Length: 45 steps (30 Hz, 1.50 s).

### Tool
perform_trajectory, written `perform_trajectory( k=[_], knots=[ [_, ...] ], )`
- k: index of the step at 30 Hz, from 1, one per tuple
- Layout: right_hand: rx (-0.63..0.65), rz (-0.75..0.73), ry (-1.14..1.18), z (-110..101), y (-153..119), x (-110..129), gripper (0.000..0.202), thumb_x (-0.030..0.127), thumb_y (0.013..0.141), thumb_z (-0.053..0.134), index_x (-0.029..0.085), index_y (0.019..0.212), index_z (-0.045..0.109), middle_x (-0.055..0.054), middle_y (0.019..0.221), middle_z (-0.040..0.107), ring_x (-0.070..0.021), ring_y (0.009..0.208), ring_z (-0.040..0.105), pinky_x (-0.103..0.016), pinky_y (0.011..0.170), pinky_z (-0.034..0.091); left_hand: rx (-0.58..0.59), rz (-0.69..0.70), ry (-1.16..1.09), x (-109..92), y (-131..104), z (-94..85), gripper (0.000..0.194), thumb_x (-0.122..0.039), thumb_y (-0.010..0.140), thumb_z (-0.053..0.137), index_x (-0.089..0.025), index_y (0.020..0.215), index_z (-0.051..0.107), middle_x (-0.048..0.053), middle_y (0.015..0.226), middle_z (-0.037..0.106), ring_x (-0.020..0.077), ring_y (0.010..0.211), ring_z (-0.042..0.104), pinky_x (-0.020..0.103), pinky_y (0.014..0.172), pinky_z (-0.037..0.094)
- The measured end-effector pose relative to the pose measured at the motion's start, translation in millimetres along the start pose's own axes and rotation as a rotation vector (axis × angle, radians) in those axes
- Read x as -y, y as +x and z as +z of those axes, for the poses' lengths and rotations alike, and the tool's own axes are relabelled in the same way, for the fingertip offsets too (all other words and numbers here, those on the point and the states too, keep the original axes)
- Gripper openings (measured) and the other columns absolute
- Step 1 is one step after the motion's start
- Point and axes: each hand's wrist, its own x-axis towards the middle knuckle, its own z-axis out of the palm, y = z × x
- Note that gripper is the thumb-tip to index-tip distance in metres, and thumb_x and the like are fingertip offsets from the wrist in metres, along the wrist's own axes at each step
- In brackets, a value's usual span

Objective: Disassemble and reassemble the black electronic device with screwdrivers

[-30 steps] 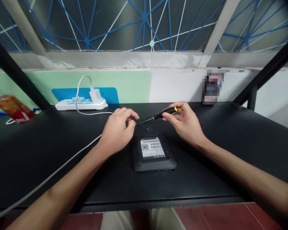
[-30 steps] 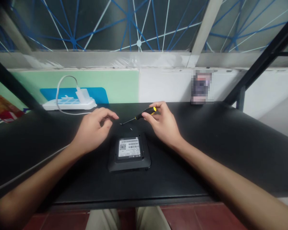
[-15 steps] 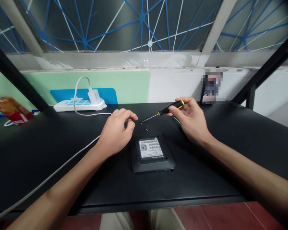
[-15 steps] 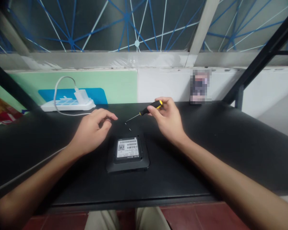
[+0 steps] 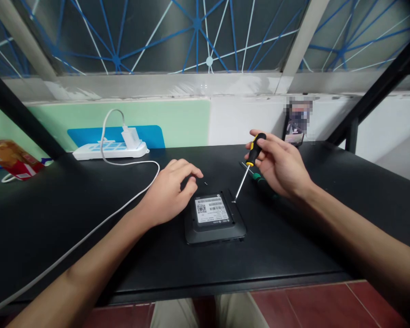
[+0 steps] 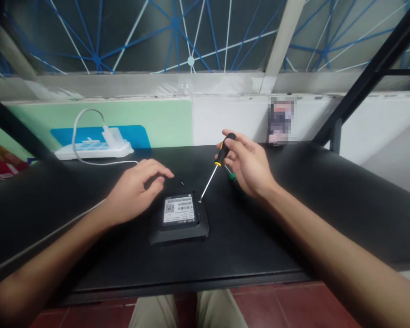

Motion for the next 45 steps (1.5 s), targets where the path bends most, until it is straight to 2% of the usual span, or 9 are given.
perform_trajectory(
  k=[4, 9, 13, 21, 28, 37, 45],
  knots=[
    [0.063, 0.025, -0.058, 3, -5, -1, 0.026, 0.033, 0.085, 0.066, 0.023, 0.109, 0.068, -0.004, 0.089, 0.069, -0.0168, 0.073, 0.066, -0.038, 0.078, 0.06, 0.051, 0.054, -0.004, 0, -1, 0.9, 0.021, -0.014, 0.095, 0.046, -0.021, 0.1, 0.066, 0.003, 0.1, 0.069, 0.0209, 0.095, 0.059, 0.036, 0.085, 0.048],
    [0.09, 0.057, -0.043, 5, -8, -3, 0.03, 0.032, 0.082, 0.071, 0.021, 0.11, 0.07, -0.004, 0.086, 0.068, -0.0162, 0.073, 0.066, -0.037, 0.076, 0.061, 0.083, 0.085, 0.018, 0, -1, 1.3, 0.02, -0.014, 0.096, 0.047, -0.02, 0.101, 0.065, 0.003, 0.102, 0.068, 0.0209, 0.095, 0.059, 0.036, 0.085, 0.048],
    [0.134, 0.061, -0.075, 5, -9, -7, 0.033, 0.035, 0.082, 0.072, 0.022, 0.112, 0.07, -0.004, 0.088, 0.069, -0.0176, 0.078, 0.067, -0.037, 0.077, 0.061, 0.09, 0.083, 0.015, 1, -1, 1.4, 0.02, -0.015, 0.096, 0.046, -0.021, 0.101, 0.065, 0.003, 0.102, 0.068, 0.0216, 0.096, 0.059, 0.037, 0.086, 0.048],
    [0.15, 0.108, -0.017, 7, -11, -6, 0.034, 0.033, 0.08, 0.076, 0.021, 0.112, 0.07, -0.003, 0.088, 0.071, -0.0149, 0.072, 0.067, -0.033, 0.073, 0.059, 0.095, 0.092, 0.02, 1, -1, 2.3, 0.02, -0.014, 0.096, 0.047, -0.02, 0.102, 0.065, 0.003, 0.103, 0.068, 0.0209, 0.096, 0.059, 0.037, 0.087, 0.048],
    [0.164, 0.084, -0.077, 8, -12, -8, 0.037, 0.036, 0.079, 0.076, 0.021, 0.113, 0.07, -0.004, 0.089, 0.071, -0.0161, 0.073, 0.067, -0.035, 0.074, 0.058, 0.092, 0.1, 0.005, -2, -2, -0.6, 0.021, -0.014, 0.094, 0.048, -0.021, 0.102, 0.066, 0.004, 0.104, 0.068, 0.022, 0.097, 0.058, 0.038, 0.087, 0.048],
    [0.205, 0.065, -0.066, 8, -13, -7, 0.039, 0.038, 0.079, 0.077, 0.023, 0.115, 0.069, -0.002, 0.09, 0.071, -0.0138, 0.073, 0.065, -0.031, 0.068, 0.057, 0.323, 0.271, -0.166, -33, -13, -8.1, 0.026, -0.015, 0.088, 0.057, -0.025, 0.105, 0.074, 0.004, 0.107, 0.067, 0.0231, 0.097, 0.057, 0.039, 0.088, 0.047],
    [0.221, 0.054, -0.047, 10, -14, -5, 0.038, 0.036, 0.081, 0.077, 0.023, 0.115, 0.068, 0.0, 0.086, 0.069, -0.0125, 0.072, 0.065, -0.028, 0.065, 0.054, 0.416, 0.291, -0.187, -36, -16, -3.0, 0.023, -0.028, 0.088, 0.068, -0.028, 0.111, 0.076, 0.006, 0.109, 0.063, 0.024, 0.097, 0.057, 0.042, 0.091, 0.044]
  ],
)
